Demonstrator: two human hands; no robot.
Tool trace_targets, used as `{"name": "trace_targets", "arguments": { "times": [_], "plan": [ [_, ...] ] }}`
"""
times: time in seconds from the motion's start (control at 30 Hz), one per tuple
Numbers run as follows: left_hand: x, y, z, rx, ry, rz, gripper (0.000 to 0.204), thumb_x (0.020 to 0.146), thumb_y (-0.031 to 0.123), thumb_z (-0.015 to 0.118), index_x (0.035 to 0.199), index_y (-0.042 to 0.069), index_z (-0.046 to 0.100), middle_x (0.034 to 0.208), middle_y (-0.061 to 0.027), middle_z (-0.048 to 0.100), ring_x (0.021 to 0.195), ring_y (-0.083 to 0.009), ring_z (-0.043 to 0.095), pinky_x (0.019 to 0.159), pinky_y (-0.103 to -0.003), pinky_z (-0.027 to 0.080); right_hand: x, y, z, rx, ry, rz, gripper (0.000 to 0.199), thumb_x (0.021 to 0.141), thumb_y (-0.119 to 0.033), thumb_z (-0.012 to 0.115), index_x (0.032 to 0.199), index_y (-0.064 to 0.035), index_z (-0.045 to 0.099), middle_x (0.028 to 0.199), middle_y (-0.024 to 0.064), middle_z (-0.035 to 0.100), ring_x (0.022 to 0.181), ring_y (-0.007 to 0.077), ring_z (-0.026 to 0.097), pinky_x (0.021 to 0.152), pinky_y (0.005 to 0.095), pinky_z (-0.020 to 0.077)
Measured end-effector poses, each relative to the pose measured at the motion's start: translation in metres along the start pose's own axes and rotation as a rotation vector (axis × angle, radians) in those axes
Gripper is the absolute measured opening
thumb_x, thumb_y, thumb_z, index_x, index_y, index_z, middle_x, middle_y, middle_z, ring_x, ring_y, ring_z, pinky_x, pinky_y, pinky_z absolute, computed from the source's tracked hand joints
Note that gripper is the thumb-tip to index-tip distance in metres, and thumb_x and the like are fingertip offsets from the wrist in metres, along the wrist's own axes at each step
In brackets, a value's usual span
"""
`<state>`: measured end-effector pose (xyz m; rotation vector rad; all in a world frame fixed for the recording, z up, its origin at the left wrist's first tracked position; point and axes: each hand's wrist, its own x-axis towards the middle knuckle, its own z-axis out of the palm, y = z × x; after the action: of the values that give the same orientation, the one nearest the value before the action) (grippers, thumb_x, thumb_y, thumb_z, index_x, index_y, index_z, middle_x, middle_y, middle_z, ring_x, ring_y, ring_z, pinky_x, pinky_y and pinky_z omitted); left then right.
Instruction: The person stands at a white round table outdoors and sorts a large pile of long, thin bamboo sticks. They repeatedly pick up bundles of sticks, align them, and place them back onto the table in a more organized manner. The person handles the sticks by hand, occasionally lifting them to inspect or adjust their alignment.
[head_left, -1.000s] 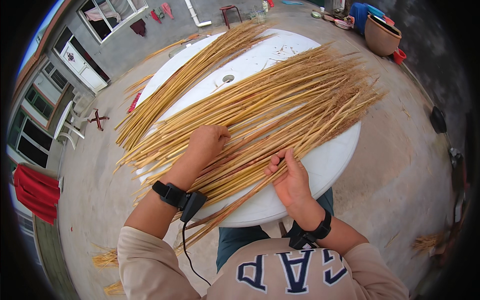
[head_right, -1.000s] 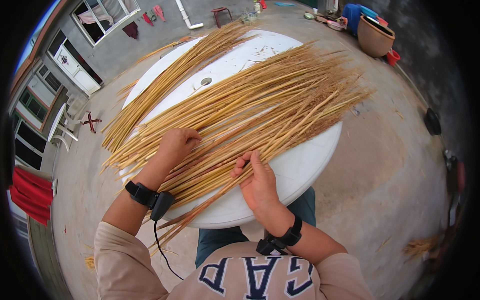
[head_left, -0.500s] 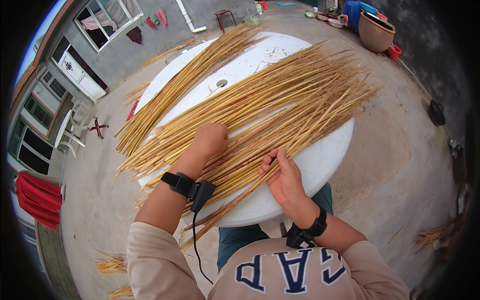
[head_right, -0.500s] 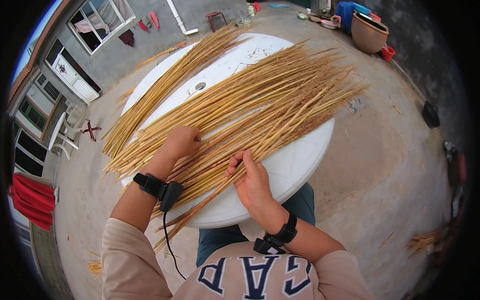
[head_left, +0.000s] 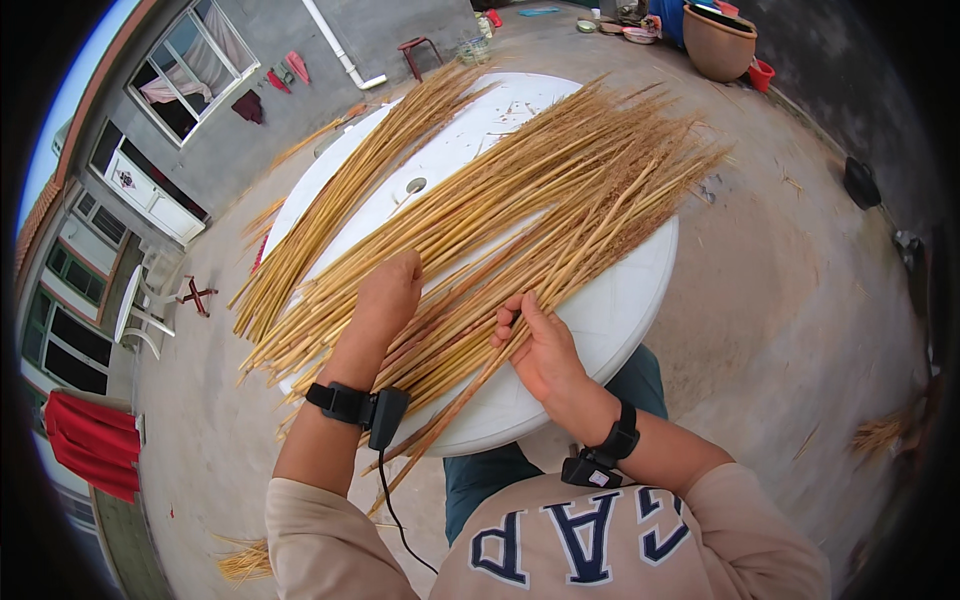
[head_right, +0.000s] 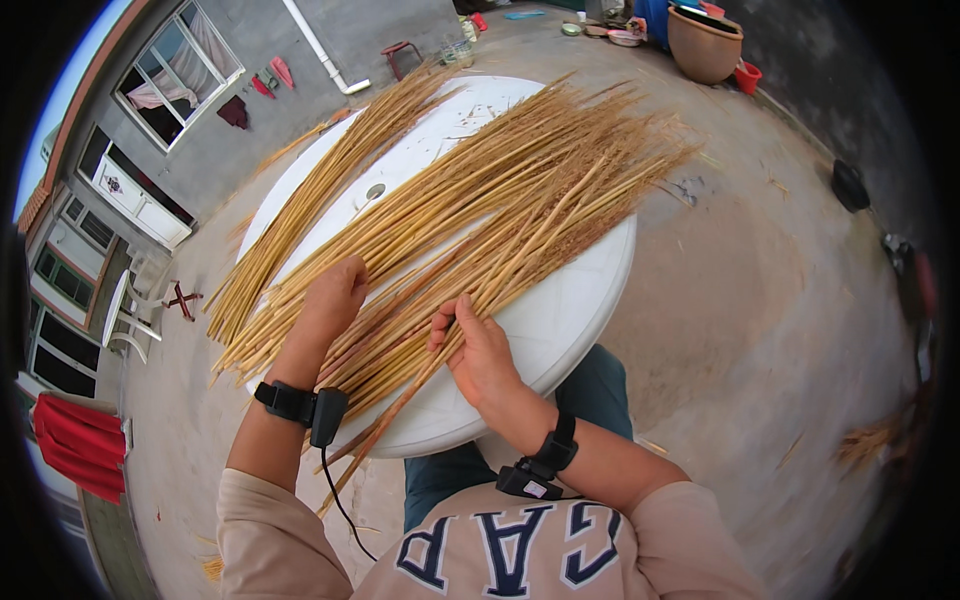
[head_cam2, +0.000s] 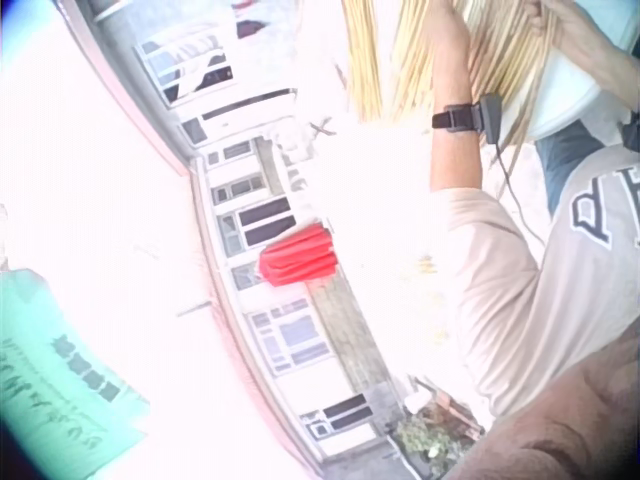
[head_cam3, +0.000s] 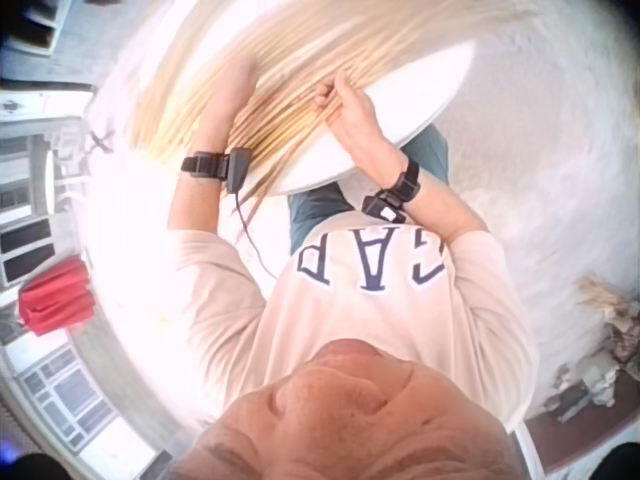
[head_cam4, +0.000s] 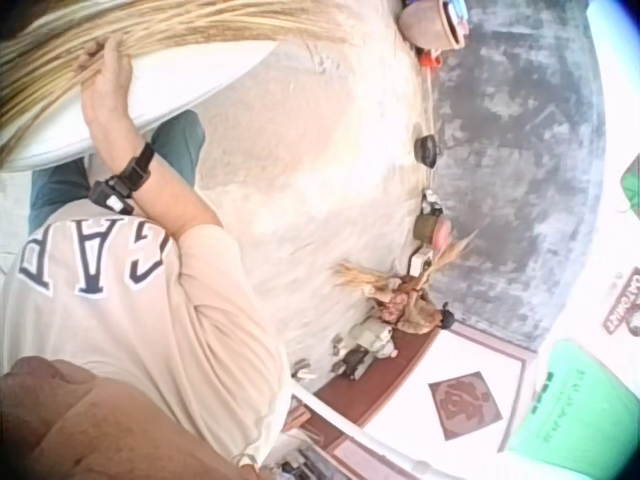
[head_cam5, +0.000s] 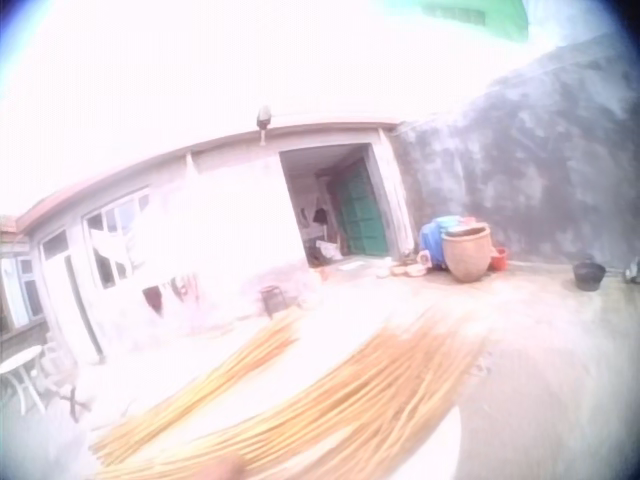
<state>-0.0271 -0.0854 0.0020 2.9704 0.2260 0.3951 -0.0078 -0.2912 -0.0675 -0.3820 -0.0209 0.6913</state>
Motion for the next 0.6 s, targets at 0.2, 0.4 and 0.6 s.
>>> {"name": "trace_targets", "arguments": {
  "times": [0.2, 0.4, 0.6],
  "plan": [
    [-0.03, 0.053, -0.026, -0.111, 0.177, 0.114, 0.011, 0.077, 0.004, 0.062, 0.081, 0.003, 0.052, 0.072, -0.016, 0.056, 0.072, -0.034, 0.057, 0.06, -0.04, 0.044, 0.002, 0.001, -0.004, 0.011, -0.067, 0.0, 0.027, 0.093, -0.028, 0.052, 0.109, -0.0049, 0.053, 0.081, 0.0021, 0.053, 0.071, 0.0108, 0.05, 0.07, 0.0284, 0.0448],
    [-0.057, 0.088, 0.001, -0.233, 0.113, 0.261, 0.013, 0.076, 0.009, 0.067, 0.08, 0.004, 0.056, 0.075, -0.0131, 0.058, 0.073, -0.0331, 0.057, 0.06, -0.038, 0.044, 0.0, 0.001, -0.001, 0.029, -0.041, 0.013, 0.021, 0.088, -0.021, 0.061, 0.102, -0.0048, 0.059, 0.077, -0.0001, 0.053, 0.073, 0.01, 0.051, 0.07, 0.0261, 0.0457],
    [-0.042, 0.066, -0.017, -0.312, -0.012, 0.124, 0.016, 0.08, 0.013, 0.065, 0.092, 0.003, 0.062, 0.081, -0.0146, 0.061, 0.077, -0.0324, 0.059, 0.063, -0.036, 0.047, 0.0, 0.0, -0.002, 0.0, -0.044, -0.027, 0.021, 0.09, -0.029, 0.057, 0.088, -0.0079, 0.058, 0.079, 0.0005, 0.055, 0.077, 0.0105, 0.051, 0.074, 0.0261, 0.0463]
  ]
}}
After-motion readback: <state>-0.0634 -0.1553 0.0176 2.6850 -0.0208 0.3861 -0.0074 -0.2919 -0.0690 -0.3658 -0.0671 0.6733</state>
